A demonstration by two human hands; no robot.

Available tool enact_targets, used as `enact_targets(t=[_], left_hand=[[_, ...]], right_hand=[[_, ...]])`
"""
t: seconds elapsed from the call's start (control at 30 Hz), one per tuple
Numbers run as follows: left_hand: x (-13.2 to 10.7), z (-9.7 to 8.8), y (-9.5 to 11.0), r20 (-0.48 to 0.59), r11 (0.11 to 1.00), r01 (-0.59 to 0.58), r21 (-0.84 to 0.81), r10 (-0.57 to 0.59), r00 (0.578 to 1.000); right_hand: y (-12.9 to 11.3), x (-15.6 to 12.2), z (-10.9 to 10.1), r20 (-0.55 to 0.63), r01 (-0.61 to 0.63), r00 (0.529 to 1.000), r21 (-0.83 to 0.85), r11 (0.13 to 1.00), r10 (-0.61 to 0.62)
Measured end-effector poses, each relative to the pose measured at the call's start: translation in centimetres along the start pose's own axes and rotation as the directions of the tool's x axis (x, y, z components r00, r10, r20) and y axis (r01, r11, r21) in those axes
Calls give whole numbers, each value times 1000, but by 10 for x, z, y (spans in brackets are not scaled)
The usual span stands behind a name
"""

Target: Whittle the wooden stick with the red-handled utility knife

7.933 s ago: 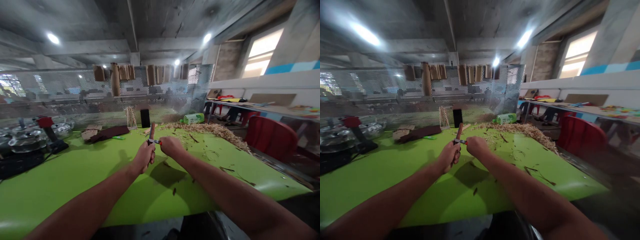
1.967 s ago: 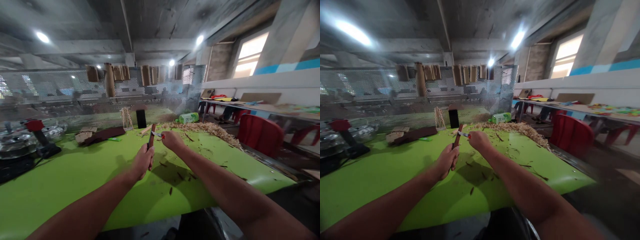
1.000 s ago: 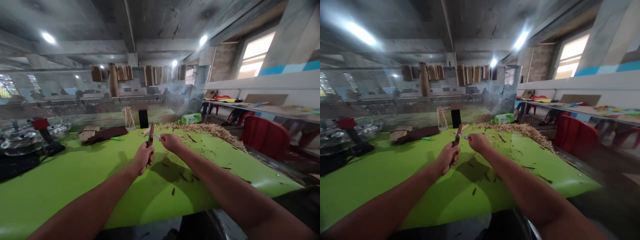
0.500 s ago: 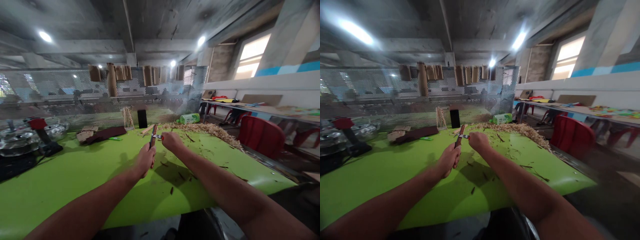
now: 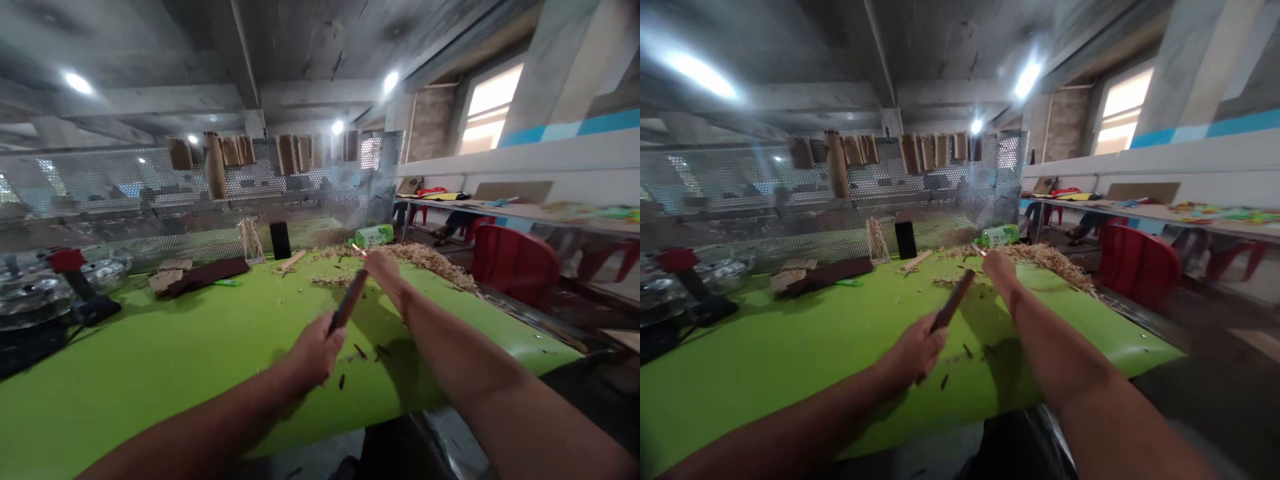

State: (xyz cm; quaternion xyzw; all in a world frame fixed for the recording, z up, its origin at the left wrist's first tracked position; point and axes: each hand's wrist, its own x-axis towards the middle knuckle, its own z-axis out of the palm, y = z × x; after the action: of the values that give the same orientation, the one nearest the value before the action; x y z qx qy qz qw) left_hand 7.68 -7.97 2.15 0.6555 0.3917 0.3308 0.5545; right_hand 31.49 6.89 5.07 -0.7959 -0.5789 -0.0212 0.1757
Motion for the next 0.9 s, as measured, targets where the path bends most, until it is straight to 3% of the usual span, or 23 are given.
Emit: enact_targets(t=[0.1, 0.23, 0.33, 0.43, 0.6, 0.9], left_hand=[[9, -13, -1, -132, 998, -27, -56, 19, 991], [21, -31, -4, -196, 994, -108, -28, 100, 975], [23, -32, -4, -218, 985, -172, -19, 163, 962], [23, -31, -3, -263, 987, -158, 11, 156, 952], [28, -33, -9, -299, 991, -123, 58, 135, 945], [26, -29, -7, -278, 996, -86, 31, 91, 956]], right_hand=[[5, 4, 2, -8, 2, 1000, 74, 997, -2], [-26, -14, 12, -50, 138, 990, 160, 977, -132], [-44, -29, 15, -68, 221, 975, 189, 957, -211], [-49, -40, 13, -126, 289, 956, 221, 931, -267], [-59, -55, 8, -155, 374, 923, 129, 918, -354], [-65, -63, 1, -73, 364, 928, -32, 931, -366]])
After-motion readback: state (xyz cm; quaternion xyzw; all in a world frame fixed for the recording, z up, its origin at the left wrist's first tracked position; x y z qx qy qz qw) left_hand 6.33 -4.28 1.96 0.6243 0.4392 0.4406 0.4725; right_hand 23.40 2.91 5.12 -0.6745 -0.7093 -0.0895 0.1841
